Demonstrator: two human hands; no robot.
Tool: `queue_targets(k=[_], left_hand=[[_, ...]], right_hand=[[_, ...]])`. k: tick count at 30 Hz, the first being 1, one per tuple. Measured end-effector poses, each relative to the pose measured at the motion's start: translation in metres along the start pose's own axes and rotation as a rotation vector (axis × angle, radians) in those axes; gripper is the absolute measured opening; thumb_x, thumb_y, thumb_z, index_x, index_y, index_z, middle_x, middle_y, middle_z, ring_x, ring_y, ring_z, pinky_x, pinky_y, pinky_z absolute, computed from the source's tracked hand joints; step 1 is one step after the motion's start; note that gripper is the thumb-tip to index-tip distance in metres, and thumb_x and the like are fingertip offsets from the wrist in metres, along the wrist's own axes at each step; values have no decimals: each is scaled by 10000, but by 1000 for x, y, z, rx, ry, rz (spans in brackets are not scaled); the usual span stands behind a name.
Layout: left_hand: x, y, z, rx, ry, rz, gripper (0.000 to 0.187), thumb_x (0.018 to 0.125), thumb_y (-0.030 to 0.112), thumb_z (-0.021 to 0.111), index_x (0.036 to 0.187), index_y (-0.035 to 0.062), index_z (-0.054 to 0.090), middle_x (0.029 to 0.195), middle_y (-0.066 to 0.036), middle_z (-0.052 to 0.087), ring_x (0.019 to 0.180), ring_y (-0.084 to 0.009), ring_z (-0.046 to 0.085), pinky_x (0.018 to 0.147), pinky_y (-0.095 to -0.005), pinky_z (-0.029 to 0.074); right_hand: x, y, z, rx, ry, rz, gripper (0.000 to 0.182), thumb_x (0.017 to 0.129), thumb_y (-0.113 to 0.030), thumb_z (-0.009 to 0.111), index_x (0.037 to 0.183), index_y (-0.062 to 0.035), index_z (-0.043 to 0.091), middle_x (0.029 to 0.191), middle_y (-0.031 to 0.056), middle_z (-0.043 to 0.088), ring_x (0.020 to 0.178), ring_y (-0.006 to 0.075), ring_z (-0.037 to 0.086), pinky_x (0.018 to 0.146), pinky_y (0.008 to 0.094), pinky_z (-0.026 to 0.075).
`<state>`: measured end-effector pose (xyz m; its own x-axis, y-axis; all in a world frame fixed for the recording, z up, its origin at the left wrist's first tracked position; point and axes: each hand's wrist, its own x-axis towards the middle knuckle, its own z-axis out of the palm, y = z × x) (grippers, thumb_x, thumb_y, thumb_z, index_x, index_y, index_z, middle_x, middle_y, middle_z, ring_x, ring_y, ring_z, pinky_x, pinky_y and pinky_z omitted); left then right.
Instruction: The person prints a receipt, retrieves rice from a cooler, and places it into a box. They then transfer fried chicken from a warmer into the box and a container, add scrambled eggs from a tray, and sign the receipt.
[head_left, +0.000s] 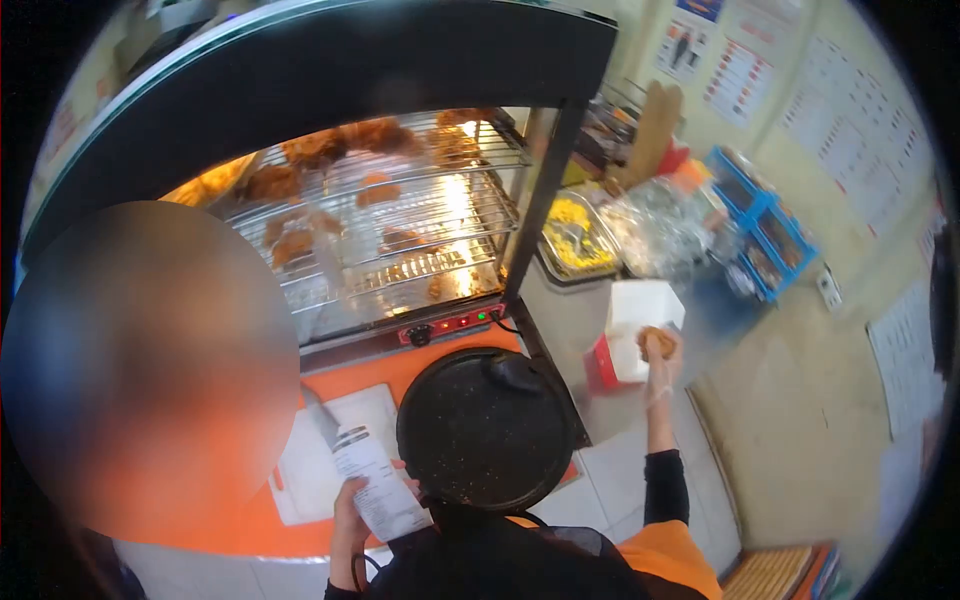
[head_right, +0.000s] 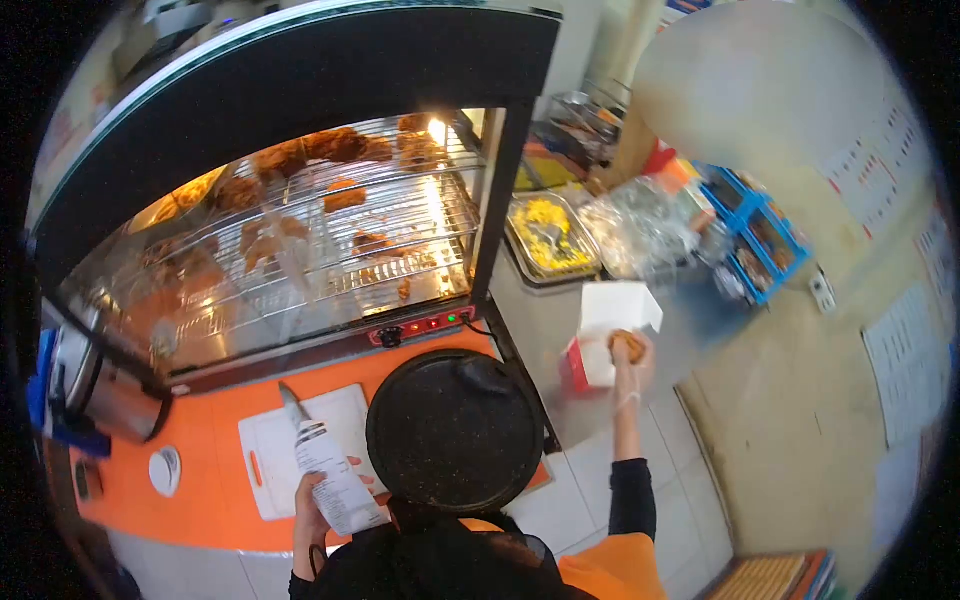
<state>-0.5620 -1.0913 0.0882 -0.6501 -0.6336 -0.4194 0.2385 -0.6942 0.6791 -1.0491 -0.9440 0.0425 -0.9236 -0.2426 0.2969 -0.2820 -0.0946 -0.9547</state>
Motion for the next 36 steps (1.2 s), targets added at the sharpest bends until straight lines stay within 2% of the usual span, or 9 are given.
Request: queue_targets(k=[6, 9, 13, 16, 19, 22, 25, 31, 36], left_hand=[[-20, -78, 32, -44, 169, 90, 709, 575, 321, 493, 1176, -54, 456, 1027, -235, 589, 888, -372, 604, 816, -466, 479], [-33, -114, 33, -154, 156, 167, 672, 591, 284, 498, 1167, -61, 459, 1016, -239, 591, 892, -387, 602, 821, -473, 478], [-70, -144, 60, -274, 363, 241, 568, 714, 232, 435, 1177, -97, 425, 1030, -224, 592, 934, -348, 596, 851, -429, 473], [-107, -189, 31, -69, 507, 257, 462, 799, 175, 398, 1191, -70, 413, 1037, -195, 591, 919, -319, 602, 814, -410, 486], [-144, -263, 2, 476, 911, 275, 426, 859, 138, 420, 1249, -19, 354, 1091, -184, 585, 918, -314, 604, 769, -401, 479], [-170, -370, -30, 1040, 1275, -179, 409, 877, 158, 419, 1248, -5, 363, 1098, -217, 575, 891, -324, 604, 759, -407, 476], [-196, -443, -42, 949, 1411, -416, 396, 883, 180, 425, 1231, -5, 382, 1065, -197, 576, 878, -306, 605, 747, -396, 478], [-261, -538, -57, 497, 1656, -483, 380, 893, 225, 436, 1197, -3, 420, 999, -157, 577, 853, -271, 605, 724, -374, 481], [-315, -651, -20, -118, 1949, -353, 375, 902, 262, 445, 1169, -2, 452, 944, -124, 578, 832, -241, 606, 705, -356, 483]], right_hand=[[51, 85, -64, -937, -587, -590, 302, 699, -98, 656, 980, -95, 544, 970, 103, 562, 899, 264, 545, 811, 372, 455], [61, 122, -93, -709, -671, -332, 333, 677, -88, 638, 996, -99, 545, 1007, 140, 559, 960, 336, 520, 871, 393, 423], [43, 84, -65, -763, -529, -472, 265, 731, -106, 613, 985, -75, 547, 1038, 137, 561, 1038, 329, 509, 918, 375, 389], [8, 50, -39, -608, -395, -447, 204, 774, -109, 589, 967, -57, 546, 1042, 134, 563, 1050, 317, 510, 933, 386, 374], [-31, 22, 2, -467, -427, -591, 117, 806, -126, 583, 886, -48, 551, 1012, 136, 573, 1005, 303, 527, 917, 407, 380], [-85, -14, 57, -257, -659, -583, 36, 805, -76, 568, 822, -49, 552, 971, 140, 582, 968, 302, 545, 879, 387, 411], [-183, -71, 116, 51, -902, -691, 21, 804, -48, 564, 818, -61, 571, 915, 122, 618, 870, 282, 602, 786, 382, 473], [-411, -133, 111, 521, -1740, -601, 109, 761, -75, 606, 863, -95, 573, 965, 60, 612, 891, 246, 598, 774, 338, 493], [-553, -182, 18, 856, -2497, -680, 80, 785, -75, 578, 862, -98, 586, 1018, 51, 608, 919, 227, 597, 802, 332, 494]])
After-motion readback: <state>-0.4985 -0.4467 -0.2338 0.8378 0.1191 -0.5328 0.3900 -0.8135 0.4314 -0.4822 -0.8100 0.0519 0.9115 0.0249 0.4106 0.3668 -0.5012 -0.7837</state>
